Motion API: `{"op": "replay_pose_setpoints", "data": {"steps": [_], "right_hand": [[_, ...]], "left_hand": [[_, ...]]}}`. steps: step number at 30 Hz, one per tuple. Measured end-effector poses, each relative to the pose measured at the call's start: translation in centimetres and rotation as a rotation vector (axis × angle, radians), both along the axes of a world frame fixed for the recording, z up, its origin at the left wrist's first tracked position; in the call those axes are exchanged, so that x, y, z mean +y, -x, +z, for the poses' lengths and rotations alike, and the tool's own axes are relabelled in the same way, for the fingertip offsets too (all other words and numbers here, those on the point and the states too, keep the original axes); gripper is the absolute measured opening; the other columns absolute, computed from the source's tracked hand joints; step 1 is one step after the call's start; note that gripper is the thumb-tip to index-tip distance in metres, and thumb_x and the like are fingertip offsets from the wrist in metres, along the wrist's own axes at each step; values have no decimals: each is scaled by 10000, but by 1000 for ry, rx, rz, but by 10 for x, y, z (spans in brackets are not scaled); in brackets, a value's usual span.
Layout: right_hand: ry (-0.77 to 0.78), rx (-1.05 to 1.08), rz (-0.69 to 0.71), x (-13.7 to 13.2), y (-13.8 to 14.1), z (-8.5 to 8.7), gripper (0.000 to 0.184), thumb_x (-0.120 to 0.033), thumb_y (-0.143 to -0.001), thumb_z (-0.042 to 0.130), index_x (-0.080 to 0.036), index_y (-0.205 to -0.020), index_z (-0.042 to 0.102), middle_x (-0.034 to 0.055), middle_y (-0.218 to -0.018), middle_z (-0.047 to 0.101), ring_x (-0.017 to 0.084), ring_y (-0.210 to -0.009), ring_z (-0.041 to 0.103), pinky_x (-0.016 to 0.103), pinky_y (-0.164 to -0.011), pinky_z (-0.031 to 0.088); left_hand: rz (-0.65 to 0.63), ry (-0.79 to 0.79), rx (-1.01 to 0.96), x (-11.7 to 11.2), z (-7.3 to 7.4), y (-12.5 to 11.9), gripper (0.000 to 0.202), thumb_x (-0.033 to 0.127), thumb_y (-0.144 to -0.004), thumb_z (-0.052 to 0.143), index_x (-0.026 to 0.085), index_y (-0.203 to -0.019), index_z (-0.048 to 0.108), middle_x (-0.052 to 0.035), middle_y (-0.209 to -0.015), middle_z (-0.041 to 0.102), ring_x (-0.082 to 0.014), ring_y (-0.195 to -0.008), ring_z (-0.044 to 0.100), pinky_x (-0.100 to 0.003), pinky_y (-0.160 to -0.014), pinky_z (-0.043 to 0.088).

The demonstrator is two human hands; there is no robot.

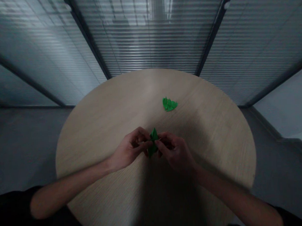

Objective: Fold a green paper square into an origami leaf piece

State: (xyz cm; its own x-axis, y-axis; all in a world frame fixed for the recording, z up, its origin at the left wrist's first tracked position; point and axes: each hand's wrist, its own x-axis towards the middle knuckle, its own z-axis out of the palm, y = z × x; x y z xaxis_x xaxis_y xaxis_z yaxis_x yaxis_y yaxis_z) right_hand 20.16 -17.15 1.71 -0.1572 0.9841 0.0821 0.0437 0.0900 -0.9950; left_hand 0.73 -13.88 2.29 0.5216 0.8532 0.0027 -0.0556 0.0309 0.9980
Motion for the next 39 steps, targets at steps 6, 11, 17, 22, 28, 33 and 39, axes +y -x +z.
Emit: {"op": "replay_pose_setpoints", "data": {"steps": [6,11,17,22,28,33,39], "right_hand": [[-83,-101,-45,0,-3,-3,224,-399,-962,678,-203,-1068,693,47,-899,733,152,-708,696,273,-626,603],[-142,-146,-97,0,-2,0,148,-341,-942,698,-226,-1017,644,17,-892,689,136,-689,678,271,-627,614],[-217,-119,-119,-1,0,5,95,-285,-950,683,-226,-917,617,-11,-818,644,117,-641,663,252,-597,603],[-232,-128,-121,0,0,8,84,-263,-942,684,-224,-899,624,-12,-791,655,114,-623,663,246,-590,594],[-243,-114,-147,0,0,7,78,-240,-936,696,-226,-903,627,-23,-770,655,108,-603,665,228,-568,583],[-271,-92,-144,0,0,6,77,-214,-937,695,-227,-901,628,-33,-766,651,102,-596,665,219,-564,574],[-277,-103,-125,0,-1,5,67,-195,-946,683,-228,-912,635,-34,-785,640,93,-605,656,214,-572,568]], "left_hand": [[84,-70,49,-2,3,0,242,264,-896,746,175,-996,544,16,-837,615,-87,-633,604,-198,-554,499],[83,-203,198,-4,4,3,204,297,-938,709,168,-1032,583,-23,-893,678,-108,-688,638,-221,-591,493],[71,-409,275,-5,0,6,165,304,-969,676,167,-1039,617,-53,-945,710,-140,-759,665,-263,-660,540],[48,-423,305,-6,4,6,140,290,-998,620,156,-1030,641,-74,-966,701,-163,-811,677,-271,-677,561],[22,-472,308,-5,0,8,156,255,-1015,581,158,-1115,650,-70,-988,673,-133,-762,664,-246,-646,563],[23,-532,323,-3,-7,10,167,246,-1021,581,161,-1145,653,-66,-991,671,-125,-744,661,-237,-619,555],[29,-529,309,-4,-6,9,162,224,-1014,573,157,-1146,639,-73,-1004,696,-137,-773,680,-250,-638,563]]}}
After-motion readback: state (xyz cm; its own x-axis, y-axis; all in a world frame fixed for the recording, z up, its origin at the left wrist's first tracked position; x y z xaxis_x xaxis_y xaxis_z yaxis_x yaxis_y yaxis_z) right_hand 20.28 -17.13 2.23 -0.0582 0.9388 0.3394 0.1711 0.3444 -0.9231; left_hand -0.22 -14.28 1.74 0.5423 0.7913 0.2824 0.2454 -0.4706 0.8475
